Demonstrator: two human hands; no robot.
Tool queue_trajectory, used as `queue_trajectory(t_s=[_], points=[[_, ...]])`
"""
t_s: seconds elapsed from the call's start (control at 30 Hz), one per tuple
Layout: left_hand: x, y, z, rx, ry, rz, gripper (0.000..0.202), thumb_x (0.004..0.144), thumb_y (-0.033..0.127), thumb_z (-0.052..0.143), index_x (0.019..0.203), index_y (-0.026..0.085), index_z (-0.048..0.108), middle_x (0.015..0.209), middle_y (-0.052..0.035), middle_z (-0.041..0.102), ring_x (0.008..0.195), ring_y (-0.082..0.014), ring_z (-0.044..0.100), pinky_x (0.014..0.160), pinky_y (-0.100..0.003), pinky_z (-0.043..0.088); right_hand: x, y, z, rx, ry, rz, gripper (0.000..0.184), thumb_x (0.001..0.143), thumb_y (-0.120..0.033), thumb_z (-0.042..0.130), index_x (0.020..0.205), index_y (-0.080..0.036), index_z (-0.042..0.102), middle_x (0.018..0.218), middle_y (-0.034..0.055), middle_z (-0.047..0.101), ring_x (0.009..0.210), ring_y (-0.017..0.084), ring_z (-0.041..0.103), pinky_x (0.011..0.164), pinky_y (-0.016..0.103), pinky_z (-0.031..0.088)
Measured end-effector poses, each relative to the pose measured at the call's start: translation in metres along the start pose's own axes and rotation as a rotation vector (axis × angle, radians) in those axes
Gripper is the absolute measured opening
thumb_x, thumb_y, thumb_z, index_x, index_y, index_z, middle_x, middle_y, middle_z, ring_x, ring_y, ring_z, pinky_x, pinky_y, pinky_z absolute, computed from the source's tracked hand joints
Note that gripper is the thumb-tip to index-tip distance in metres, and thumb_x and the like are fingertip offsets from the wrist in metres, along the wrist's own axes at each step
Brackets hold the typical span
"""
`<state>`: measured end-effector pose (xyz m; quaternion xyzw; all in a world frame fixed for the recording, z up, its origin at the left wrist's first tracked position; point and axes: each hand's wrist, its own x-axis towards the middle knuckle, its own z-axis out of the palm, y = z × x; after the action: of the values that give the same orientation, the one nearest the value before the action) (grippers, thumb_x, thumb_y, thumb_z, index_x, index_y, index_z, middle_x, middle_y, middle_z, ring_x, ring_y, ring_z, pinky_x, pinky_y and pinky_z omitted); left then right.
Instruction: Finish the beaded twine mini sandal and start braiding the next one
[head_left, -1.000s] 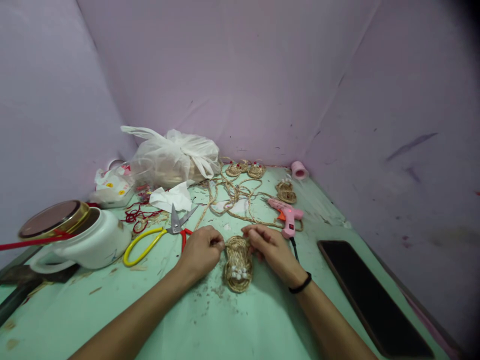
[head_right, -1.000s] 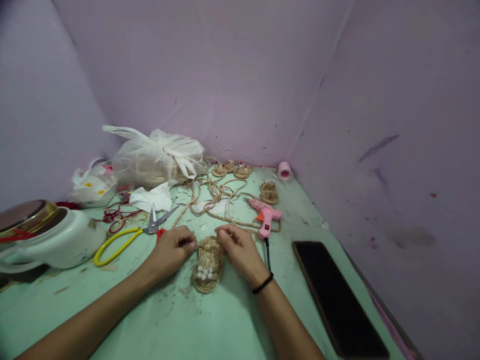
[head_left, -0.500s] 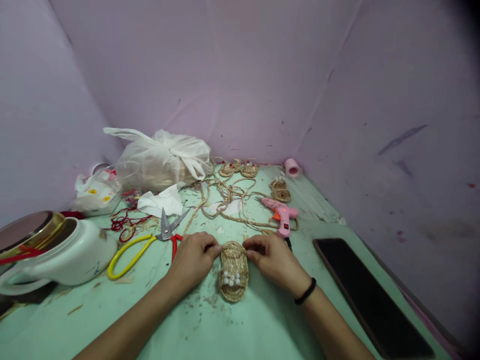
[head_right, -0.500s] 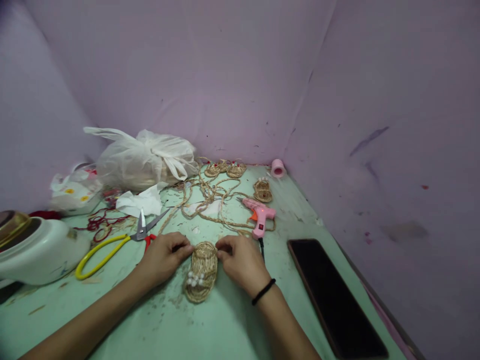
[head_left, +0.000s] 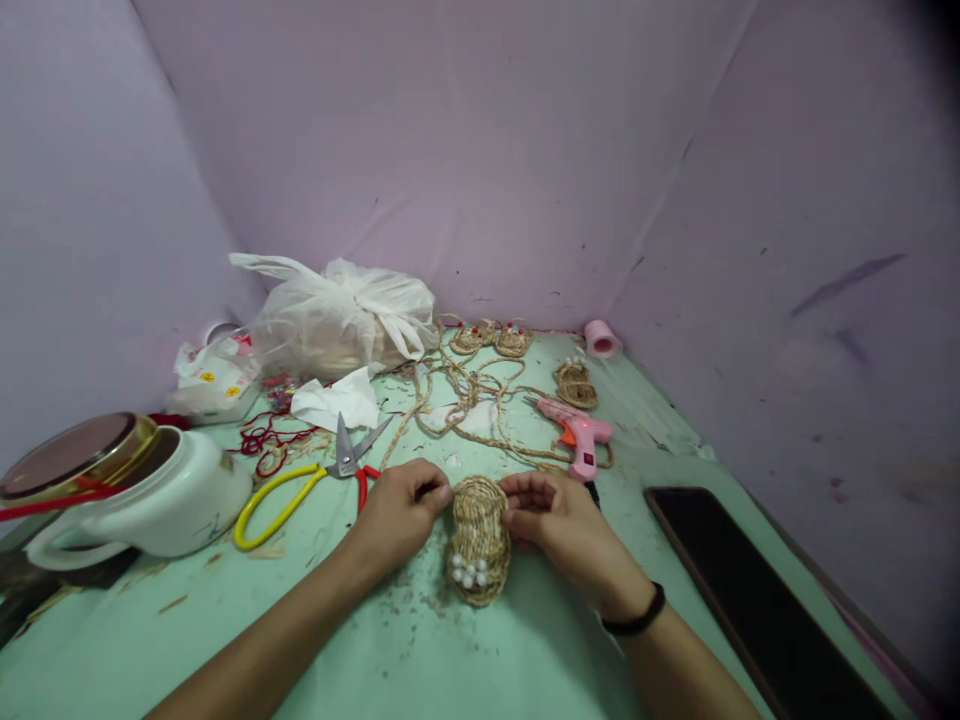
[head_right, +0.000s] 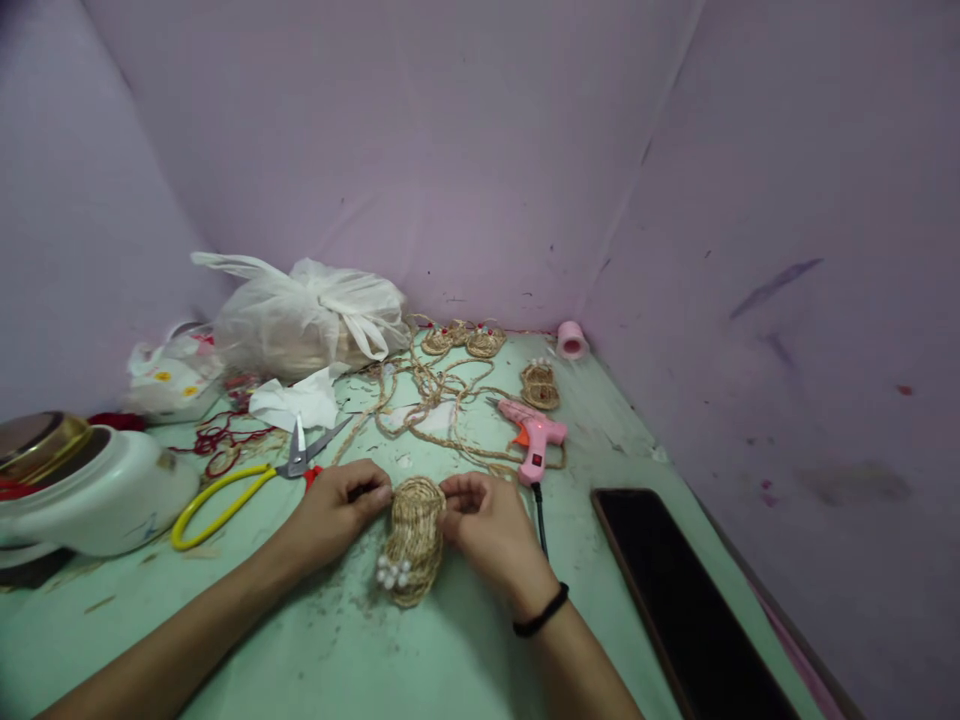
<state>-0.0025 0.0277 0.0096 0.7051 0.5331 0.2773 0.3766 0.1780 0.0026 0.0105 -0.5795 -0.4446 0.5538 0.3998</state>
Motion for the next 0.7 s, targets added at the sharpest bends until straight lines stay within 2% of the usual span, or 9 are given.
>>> queue_trajectory(t_s=[0.17,0.3,0.47,0.7], points=[[-0.002,0.01,-0.005,-0.247,-0.103,-0.112,0.017,0.068,0.029,0.053,0.058,0.015,0.052,0.044,0.0052,0.044,0.041,-0.0075,0.037,0.042,-0.02,0.029,-0.004,-0.009,-0.004,0.174,0.003,0.073,0.021,0.05,-0.014,0.065,0.071,-0.017,0.06,0.059,-0.0021,0.061,0.051,0.011,0.055,0.049,0.023,0.043],[-0.003,0.012,-0.007,-0.39,-0.134,-0.223,0.018,0.063,0.032,0.057,0.061,0.015,0.053,0.039,0.0056,0.046,0.032,-0.0058,0.036,0.034,-0.018,0.026,-0.005,-0.01,-0.004,0.281,-0.045,0.128,0.023,0.051,-0.014,0.068,0.073,-0.015,0.062,0.065,0.0008,0.064,0.055,0.013,0.058,0.053,0.026,0.047],[-0.001,0.008,-0.009,-0.523,-0.154,-0.281,0.026,0.058,0.037,0.062,0.065,0.013,0.057,0.039,0.0043,0.049,0.03,-0.005,0.037,0.032,-0.017,0.026,-0.008,-0.015,-0.001,0.359,-0.069,0.17,0.023,0.048,-0.013,0.07,0.07,-0.014,0.063,0.065,0.001,0.065,0.055,0.012,0.059,0.054,0.026,0.048],[0.0,0.006,-0.012,-0.591,-0.199,-0.334,0.025,0.058,0.036,0.066,0.062,0.012,0.057,0.034,0.0054,0.045,0.028,-0.0029,0.03,0.032,-0.017,0.015,-0.01,-0.018,0.002,0.407,-0.062,0.204,0.017,0.05,-0.01,0.068,0.066,-0.014,0.064,0.062,0.0016,0.065,0.056,0.013,0.06,0.055,0.027,0.05]])
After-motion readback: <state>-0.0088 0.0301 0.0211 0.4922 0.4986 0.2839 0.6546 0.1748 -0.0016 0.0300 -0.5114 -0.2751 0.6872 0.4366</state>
